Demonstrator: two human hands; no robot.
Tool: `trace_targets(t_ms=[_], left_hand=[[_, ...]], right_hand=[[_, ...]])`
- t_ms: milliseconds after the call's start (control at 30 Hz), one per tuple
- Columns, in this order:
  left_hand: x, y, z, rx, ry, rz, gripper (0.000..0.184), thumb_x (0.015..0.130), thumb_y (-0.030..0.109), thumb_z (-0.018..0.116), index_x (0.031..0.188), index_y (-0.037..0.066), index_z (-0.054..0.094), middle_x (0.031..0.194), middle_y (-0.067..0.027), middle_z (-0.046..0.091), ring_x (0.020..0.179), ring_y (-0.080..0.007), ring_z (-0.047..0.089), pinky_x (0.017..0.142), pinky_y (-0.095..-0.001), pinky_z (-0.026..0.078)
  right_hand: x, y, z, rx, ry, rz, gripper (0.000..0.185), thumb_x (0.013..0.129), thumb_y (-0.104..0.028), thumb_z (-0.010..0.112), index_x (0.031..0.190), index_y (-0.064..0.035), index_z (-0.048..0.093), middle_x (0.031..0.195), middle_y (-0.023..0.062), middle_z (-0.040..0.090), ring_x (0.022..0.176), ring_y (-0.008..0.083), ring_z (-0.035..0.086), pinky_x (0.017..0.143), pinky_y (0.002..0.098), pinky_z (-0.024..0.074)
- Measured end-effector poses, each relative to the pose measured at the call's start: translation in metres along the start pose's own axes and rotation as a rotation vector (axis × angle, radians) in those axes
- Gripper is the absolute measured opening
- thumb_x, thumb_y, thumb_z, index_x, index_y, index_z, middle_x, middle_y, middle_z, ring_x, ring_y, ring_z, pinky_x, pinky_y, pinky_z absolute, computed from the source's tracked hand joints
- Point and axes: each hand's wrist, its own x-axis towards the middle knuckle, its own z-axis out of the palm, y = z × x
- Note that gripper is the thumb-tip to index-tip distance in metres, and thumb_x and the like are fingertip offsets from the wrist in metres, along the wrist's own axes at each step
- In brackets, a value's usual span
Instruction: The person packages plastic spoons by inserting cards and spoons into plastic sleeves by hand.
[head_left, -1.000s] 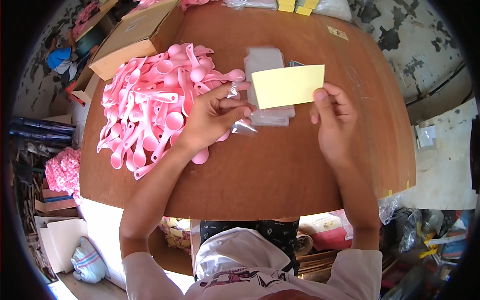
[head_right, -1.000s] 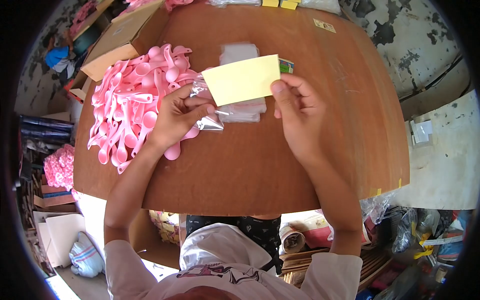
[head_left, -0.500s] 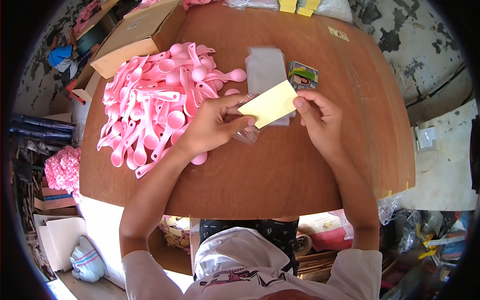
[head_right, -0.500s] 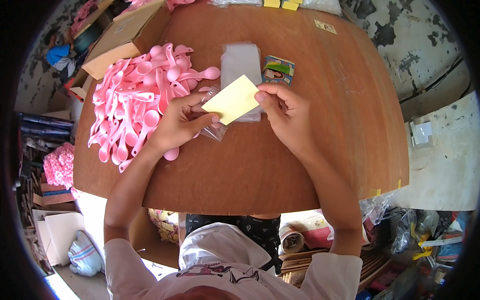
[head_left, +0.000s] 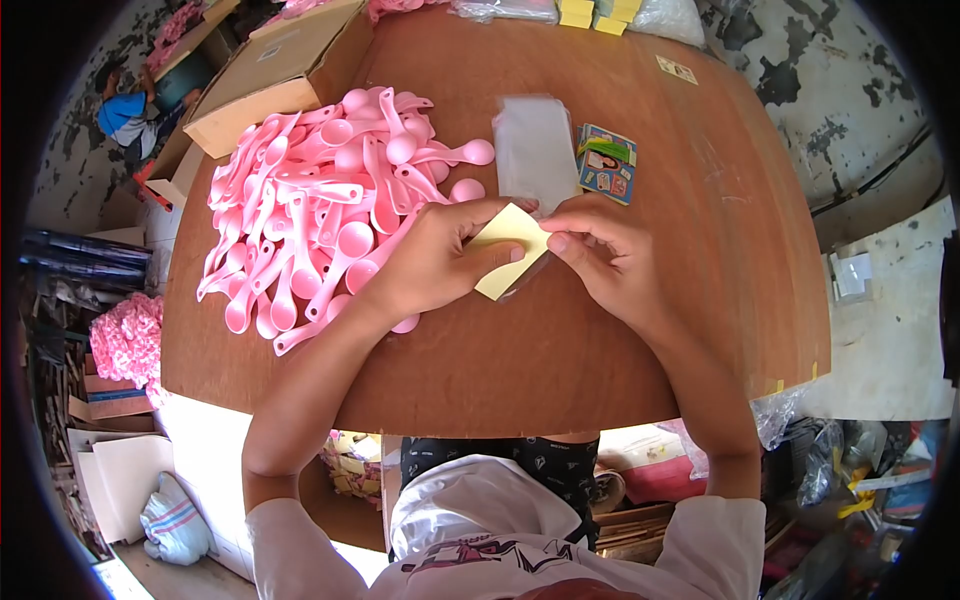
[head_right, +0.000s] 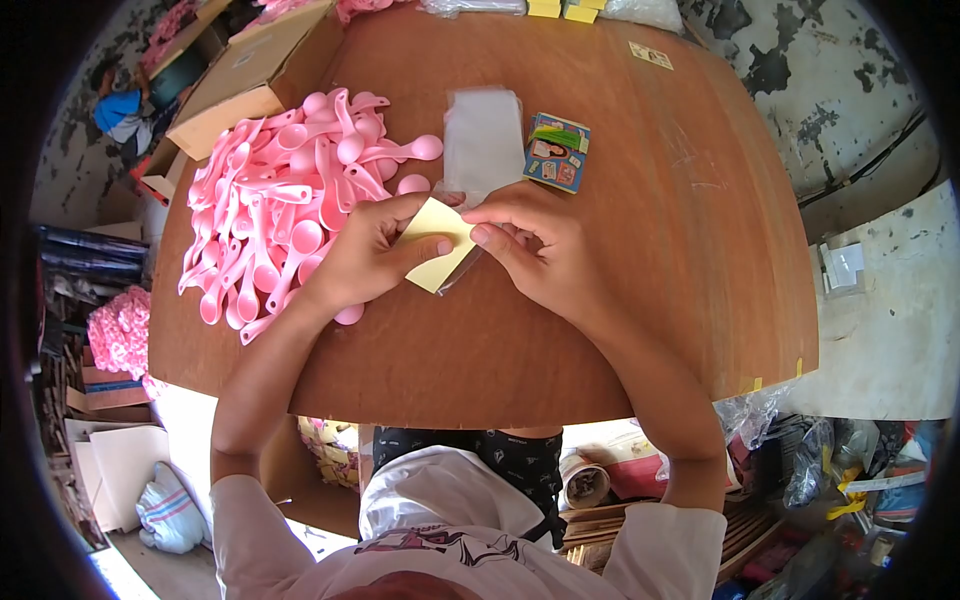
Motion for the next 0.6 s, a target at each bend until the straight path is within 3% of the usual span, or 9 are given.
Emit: trace_targets(t_ms=[367,467,533,600], left_hand=[[0.006,0.008,-0.001,0.060,0.012,0.046,0.038,0.090,0.010,0.067,0.126,-0.001,0.058,0.091,-0.0068,0.070,0.078,-0.0086,0.061,0.069,-0.0263,0.050],[0.011,0.021,-0.001,0.131,-0.040,-0.090,0.039,0.090,0.010,0.067,0.125,-0.001,0.058,0.093,-0.0090,0.069,0.078,-0.0085,0.061,0.069,-0.0266,0.049],[0.016,0.011,0.002,0.166,-0.016,0.022,0.039,0.090,0.011,0.067,0.125,-0.001,0.058,0.097,-0.0125,0.069,0.082,-0.0089,0.061,0.072,-0.0253,0.049],[0.024,0.006,0.004,0.281,0.020,0.218,0.038,0.091,0.015,0.066,0.125,-0.001,0.059,0.107,-0.0160,0.069,0.091,-0.0161,0.066,0.078,-0.0260,0.051]], right_hand=[[0.001,-0.001,-0.002,-0.006,-0.009,0.034,0.014,0.089,-0.006,0.065,0.102,-0.0042,0.070,0.091,0.0039,0.064,0.071,0.0074,0.057,0.059,0.0208,0.0440],[0.000,-0.001,-0.002,0.015,-0.033,0.049,0.013,0.089,-0.008,0.066,0.101,-0.0043,0.070,0.091,0.0038,0.064,0.071,0.0079,0.057,0.060,0.0219,0.0449],[-0.001,0.001,-0.003,0.030,-0.035,0.054,0.013,0.089,-0.009,0.067,0.102,-0.0044,0.070,0.091,0.0039,0.064,0.072,0.0082,0.057,0.060,0.0223,0.0453],[-0.002,0.007,-0.002,0.087,-0.035,0.068,0.016,0.089,-0.011,0.068,0.104,-0.0054,0.069,0.094,0.0042,0.065,0.074,0.0083,0.059,0.063,0.0218,0.0469]])
